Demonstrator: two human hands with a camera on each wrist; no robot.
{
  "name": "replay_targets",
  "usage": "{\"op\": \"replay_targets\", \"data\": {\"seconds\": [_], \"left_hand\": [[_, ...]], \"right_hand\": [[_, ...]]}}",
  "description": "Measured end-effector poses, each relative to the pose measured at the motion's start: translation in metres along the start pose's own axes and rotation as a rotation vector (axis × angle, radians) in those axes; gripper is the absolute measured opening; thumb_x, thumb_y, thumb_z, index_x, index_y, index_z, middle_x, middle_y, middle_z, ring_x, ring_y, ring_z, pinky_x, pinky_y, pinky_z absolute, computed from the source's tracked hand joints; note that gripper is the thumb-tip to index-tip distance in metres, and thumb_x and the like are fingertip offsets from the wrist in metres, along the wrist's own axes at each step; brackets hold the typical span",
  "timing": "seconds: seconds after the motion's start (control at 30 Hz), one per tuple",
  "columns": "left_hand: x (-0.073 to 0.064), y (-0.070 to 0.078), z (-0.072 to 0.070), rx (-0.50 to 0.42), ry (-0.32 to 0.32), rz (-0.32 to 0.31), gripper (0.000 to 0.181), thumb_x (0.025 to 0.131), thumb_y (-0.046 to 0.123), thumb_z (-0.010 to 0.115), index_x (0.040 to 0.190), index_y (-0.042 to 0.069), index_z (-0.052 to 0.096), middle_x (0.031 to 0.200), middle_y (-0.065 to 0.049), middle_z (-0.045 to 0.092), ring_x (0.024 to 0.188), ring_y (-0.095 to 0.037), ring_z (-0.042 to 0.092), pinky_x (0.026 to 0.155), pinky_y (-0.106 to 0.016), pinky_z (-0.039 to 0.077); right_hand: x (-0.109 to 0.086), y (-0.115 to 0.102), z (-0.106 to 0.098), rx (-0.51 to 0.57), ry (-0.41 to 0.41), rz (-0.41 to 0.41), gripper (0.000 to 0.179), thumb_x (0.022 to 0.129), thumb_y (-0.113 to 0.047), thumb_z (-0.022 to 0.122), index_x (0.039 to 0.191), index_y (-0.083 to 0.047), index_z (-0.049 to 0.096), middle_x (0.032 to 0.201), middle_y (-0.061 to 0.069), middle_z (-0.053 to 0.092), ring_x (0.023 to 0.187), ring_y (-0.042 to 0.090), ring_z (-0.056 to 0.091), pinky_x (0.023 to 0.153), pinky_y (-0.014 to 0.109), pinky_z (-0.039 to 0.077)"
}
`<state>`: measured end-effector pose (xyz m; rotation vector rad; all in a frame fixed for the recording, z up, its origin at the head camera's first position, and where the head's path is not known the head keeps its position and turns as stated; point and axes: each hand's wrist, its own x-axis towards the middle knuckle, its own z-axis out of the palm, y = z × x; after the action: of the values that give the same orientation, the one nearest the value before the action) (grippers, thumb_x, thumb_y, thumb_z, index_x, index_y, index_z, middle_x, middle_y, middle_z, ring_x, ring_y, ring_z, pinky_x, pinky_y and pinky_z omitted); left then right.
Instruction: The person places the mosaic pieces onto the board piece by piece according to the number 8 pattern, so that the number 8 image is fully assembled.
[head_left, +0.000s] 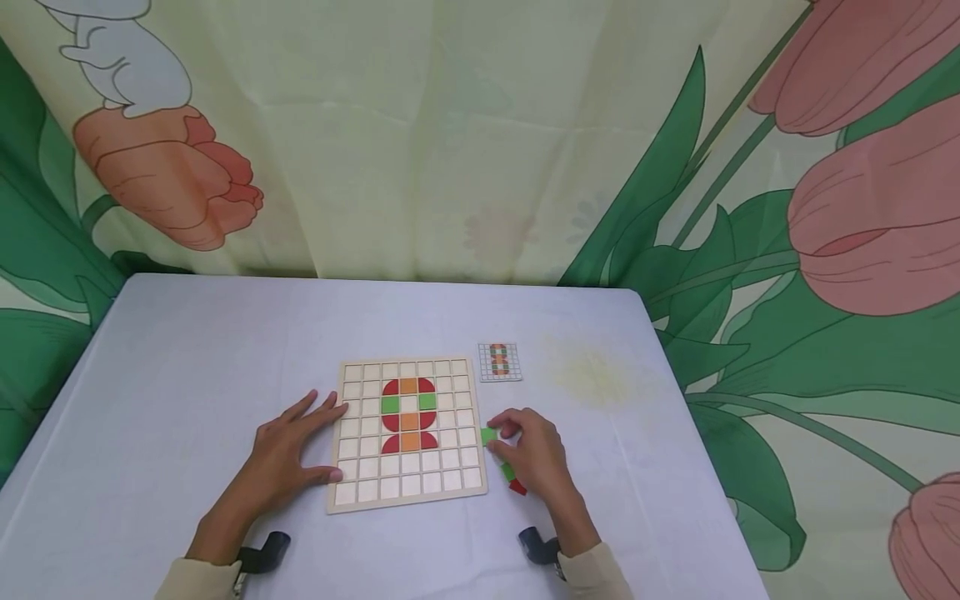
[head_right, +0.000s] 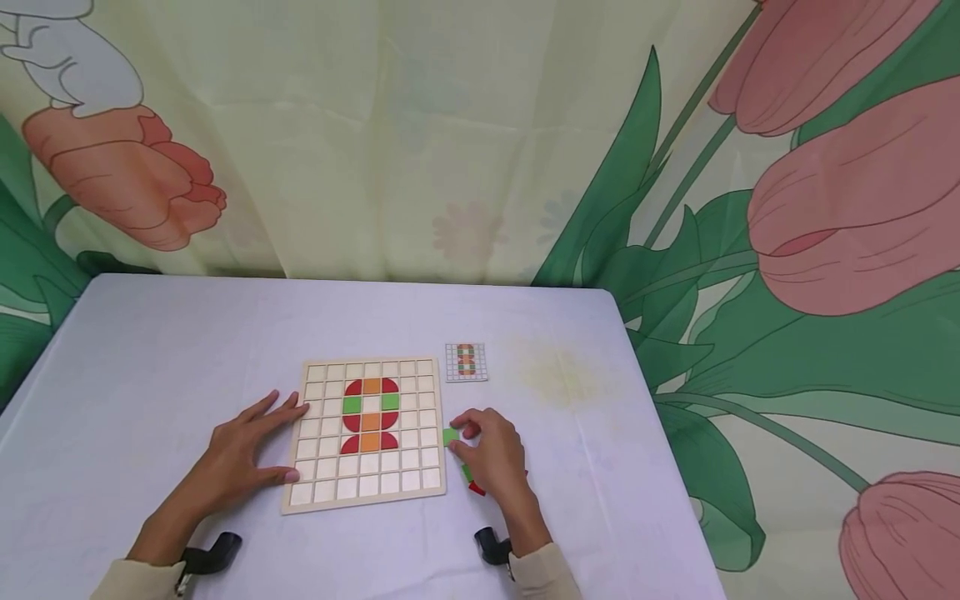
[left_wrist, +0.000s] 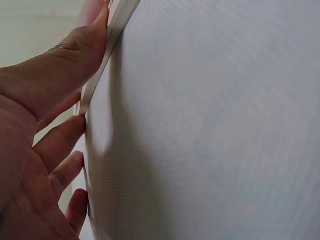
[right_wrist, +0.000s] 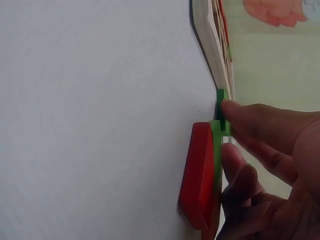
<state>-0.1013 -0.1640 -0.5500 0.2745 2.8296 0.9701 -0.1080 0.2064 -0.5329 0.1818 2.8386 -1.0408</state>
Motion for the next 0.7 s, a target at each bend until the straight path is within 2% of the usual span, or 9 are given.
{"op": "replay_targets", "data": {"seconds": [0.1,0.2,0.37,0.53,0.7], "left_hand": [[0.0,0.0,0.001,0.0,0.002,-0.003,0.105,0.067,0.028,0.101,0.159,0.022,0.051,0.17,-0.009,0.041,0.164,-0.041,0.02,0.116,-0.073,0.022],[0.0,0.0,0.001,-0.001,0.004,-0.004,0.105,0.067,0.028,0.101,0.159,0.022,0.052,0.17,-0.009,0.041,0.164,-0.041,0.02,0.116,-0.073,0.022],[0.0,0.0,0.001,0.0,0.002,-0.002,0.105,0.066,0.028,0.102,0.159,0.022,0.052,0.17,-0.009,0.041,0.163,-0.042,0.021,0.116,-0.073,0.022],[0.001,-0.001,0.001,0.0,0.002,0.004,0.105,0.066,0.027,0.101,0.158,0.022,0.052,0.17,-0.009,0.04,0.163,-0.042,0.021,0.116,-0.072,0.022],[0.001,-0.001,0.001,-0.004,0.001,0.004,0.105,0.066,0.026,0.101,0.158,0.021,0.052,0.17,-0.01,0.04,0.163,-0.043,0.021,0.115,-0.072,0.023]], "right_hand": [[0.002,-0.002,0.001,-0.003,0.001,-0.019,0.027,0.082,-0.012,0.091,0.097,-0.026,0.073,0.088,-0.004,0.064,0.072,0.015,0.052,0.06,0.026,0.042],[0.002,-0.003,0.001,0.011,0.005,-0.027,0.029,0.082,-0.01,0.091,0.093,-0.026,0.069,0.086,-0.007,0.065,0.069,0.014,0.053,0.058,0.025,0.042],[0.0,-0.004,0.0,0.075,0.029,-0.037,0.028,0.085,-0.007,0.088,0.095,-0.027,0.072,0.086,-0.007,0.068,0.065,0.015,0.054,0.053,0.023,0.042],[-0.004,-0.008,-0.001,0.145,0.059,-0.056,0.024,0.087,-0.012,0.088,0.098,-0.028,0.076,0.089,-0.009,0.071,0.063,0.016,0.053,0.051,0.023,0.041],[-0.008,-0.017,0.002,0.21,0.024,-0.07,0.018,0.089,-0.016,0.088,0.099,-0.029,0.08,0.089,-0.01,0.074,0.061,0.017,0.052,0.049,0.022,0.042]]}}
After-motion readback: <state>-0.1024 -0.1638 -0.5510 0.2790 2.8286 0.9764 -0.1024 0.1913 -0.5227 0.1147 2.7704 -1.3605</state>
